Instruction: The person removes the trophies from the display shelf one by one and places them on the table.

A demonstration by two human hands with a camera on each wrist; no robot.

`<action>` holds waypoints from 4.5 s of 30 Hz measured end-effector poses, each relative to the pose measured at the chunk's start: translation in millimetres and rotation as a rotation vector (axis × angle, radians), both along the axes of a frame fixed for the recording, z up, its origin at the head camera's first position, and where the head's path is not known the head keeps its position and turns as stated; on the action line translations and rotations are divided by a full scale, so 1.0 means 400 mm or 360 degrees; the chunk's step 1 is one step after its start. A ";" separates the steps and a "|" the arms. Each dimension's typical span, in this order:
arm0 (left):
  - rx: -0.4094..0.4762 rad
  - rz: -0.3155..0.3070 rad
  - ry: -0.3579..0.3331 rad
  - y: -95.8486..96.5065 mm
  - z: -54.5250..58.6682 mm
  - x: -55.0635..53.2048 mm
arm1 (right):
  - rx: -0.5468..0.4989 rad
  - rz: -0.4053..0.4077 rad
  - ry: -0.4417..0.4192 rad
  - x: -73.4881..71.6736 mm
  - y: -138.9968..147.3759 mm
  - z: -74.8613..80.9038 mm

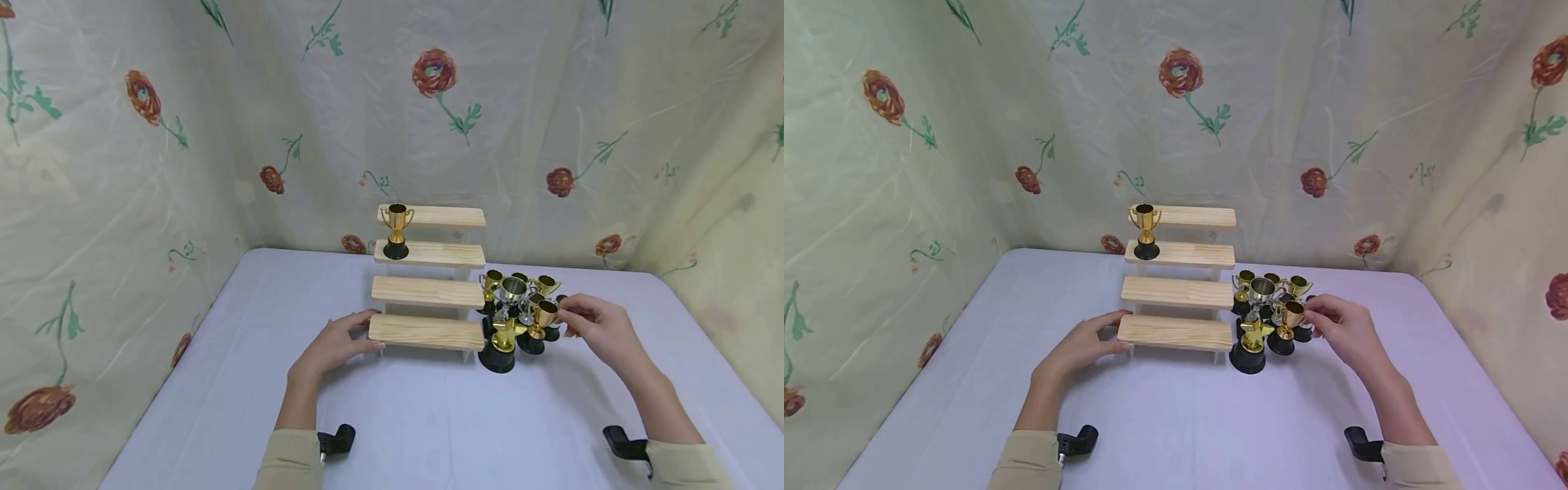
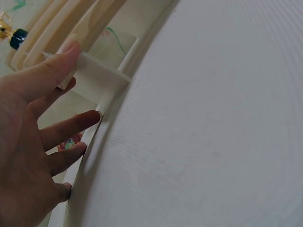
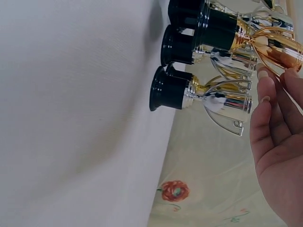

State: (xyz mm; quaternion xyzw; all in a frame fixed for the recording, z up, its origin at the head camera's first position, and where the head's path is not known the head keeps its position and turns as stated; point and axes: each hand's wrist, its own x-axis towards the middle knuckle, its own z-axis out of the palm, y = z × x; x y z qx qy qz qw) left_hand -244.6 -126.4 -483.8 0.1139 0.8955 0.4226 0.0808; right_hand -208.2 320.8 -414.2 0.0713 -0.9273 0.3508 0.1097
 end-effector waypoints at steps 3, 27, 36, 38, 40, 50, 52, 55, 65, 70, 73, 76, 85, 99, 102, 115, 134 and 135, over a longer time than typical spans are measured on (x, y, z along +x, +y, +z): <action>-0.0005 -0.0001 0.0006 0.000 0.000 0.000 | 0.0017 -0.0017 -0.0026 0.002 -0.001 -0.004; 0.0003 0.0005 0.0015 0.003 0.002 0.003 | 0.0020 0.0003 -0.0203 0.014 0.005 -0.035; -0.0006 0.0001 0.0015 0.002 0.001 0.002 | -0.0002 0.0009 -0.0219 0.012 0.006 -0.041; -0.0004 0.0003 0.0015 0.002 0.000 0.001 | -0.0015 0.0010 -0.0214 0.013 0.005 -0.041; -0.0001 0.0005 0.0015 0.002 -0.001 0.001 | -0.0025 0.0015 -0.0204 0.014 0.003 -0.042; 0.0009 0.0012 0.0001 0.002 0.001 0.003 | -0.0005 0.0005 -0.0193 0.016 -0.003 -0.048; 0.0003 0.0011 0.0003 0.002 0.002 0.003 | 0.0003 0.0003 -0.0182 0.015 -0.002 -0.050; -0.0005 0.0004 0.0006 0.002 0.001 0.002 | -0.0001 -0.0005 -0.0158 0.016 0.001 -0.052; -0.0013 0.0013 0.0002 0.000 -0.002 0.000 | -0.0009 -0.0035 -0.0168 0.015 0.003 -0.053; -0.0011 0.0016 -0.0004 -0.001 0.000 0.003 | -0.0009 -0.0034 -0.0188 0.014 0.002 -0.056; -0.0008 0.0011 -0.0001 -0.001 -0.002 0.003 | -0.0008 -0.0026 -0.0190 0.017 -0.001 -0.055; -0.0012 0.0011 -0.0008 0.000 -0.003 0.002 | -0.0018 -0.0021 -0.0189 0.020 0.000 -0.054; -0.0025 0.0033 -0.0008 0.003 0.001 0.001 | -0.0019 -0.0028 -0.0130 0.020 0.009 -0.048; -0.0014 0.0025 -0.0011 -0.001 0.006 0.005 | 0.0012 -0.0080 0.0010 0.027 0.000 0.012; -0.0003 0.0022 0.0000 -0.001 0.009 0.006 | -0.0020 -0.0049 0.0025 0.024 -0.012 0.022; 0.0018 0.0018 -0.0022 0.002 0.003 0.005 | -0.0074 0.0090 0.0088 0.001 -0.069 0.045; -0.0002 0.0012 -0.0027 0.005 0.004 0.006 | -0.0114 0.0250 0.0110 -0.037 -0.167 0.075; -0.0002 0.0010 -0.0028 0.005 0.003 0.006 | -0.0114 0.0254 0.0111 -0.039 -0.169 0.075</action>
